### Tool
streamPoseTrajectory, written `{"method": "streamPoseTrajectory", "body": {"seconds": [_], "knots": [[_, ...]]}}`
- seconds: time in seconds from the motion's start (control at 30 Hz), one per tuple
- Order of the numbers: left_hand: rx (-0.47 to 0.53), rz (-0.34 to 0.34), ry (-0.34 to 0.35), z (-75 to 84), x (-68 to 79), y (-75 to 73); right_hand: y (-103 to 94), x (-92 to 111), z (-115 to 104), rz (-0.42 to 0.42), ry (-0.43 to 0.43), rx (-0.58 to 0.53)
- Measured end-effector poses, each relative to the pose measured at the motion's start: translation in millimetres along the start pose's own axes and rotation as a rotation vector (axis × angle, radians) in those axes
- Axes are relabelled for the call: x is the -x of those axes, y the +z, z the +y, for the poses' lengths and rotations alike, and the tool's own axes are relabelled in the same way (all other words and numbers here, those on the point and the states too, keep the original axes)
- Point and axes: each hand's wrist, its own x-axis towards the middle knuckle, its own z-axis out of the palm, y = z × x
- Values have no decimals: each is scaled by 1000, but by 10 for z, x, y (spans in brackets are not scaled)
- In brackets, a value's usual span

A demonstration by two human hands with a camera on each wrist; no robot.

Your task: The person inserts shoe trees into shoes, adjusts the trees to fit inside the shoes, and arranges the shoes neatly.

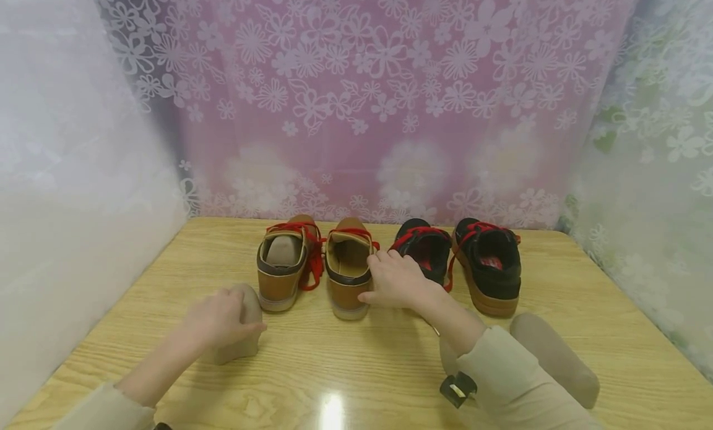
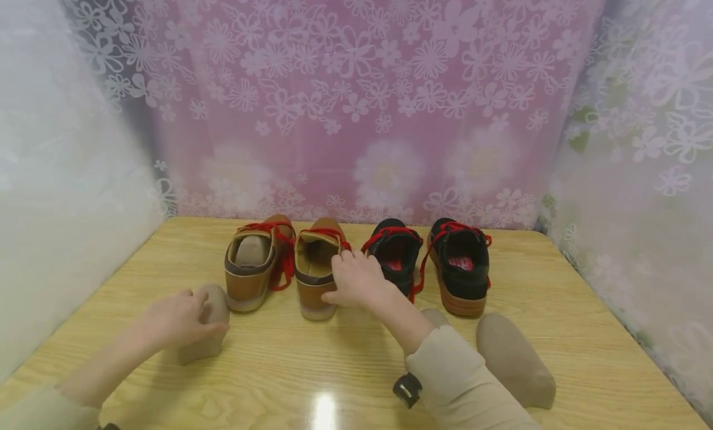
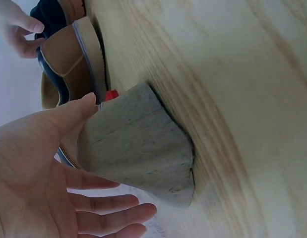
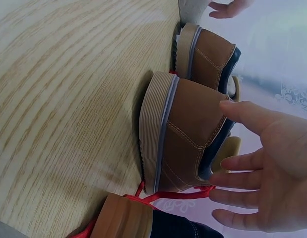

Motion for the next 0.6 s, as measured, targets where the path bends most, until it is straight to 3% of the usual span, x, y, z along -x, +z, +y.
{"method": "streamPoseTrajectory", "body": {"seconds": [0.4, 0.6], "knots": [[85, 17, -23, 9, 115, 97, -4, 12, -28, -34, -7, 13], [71, 8, -16, 2, 125, 126, -1, 3, -31, -38, 0, 13]]}}
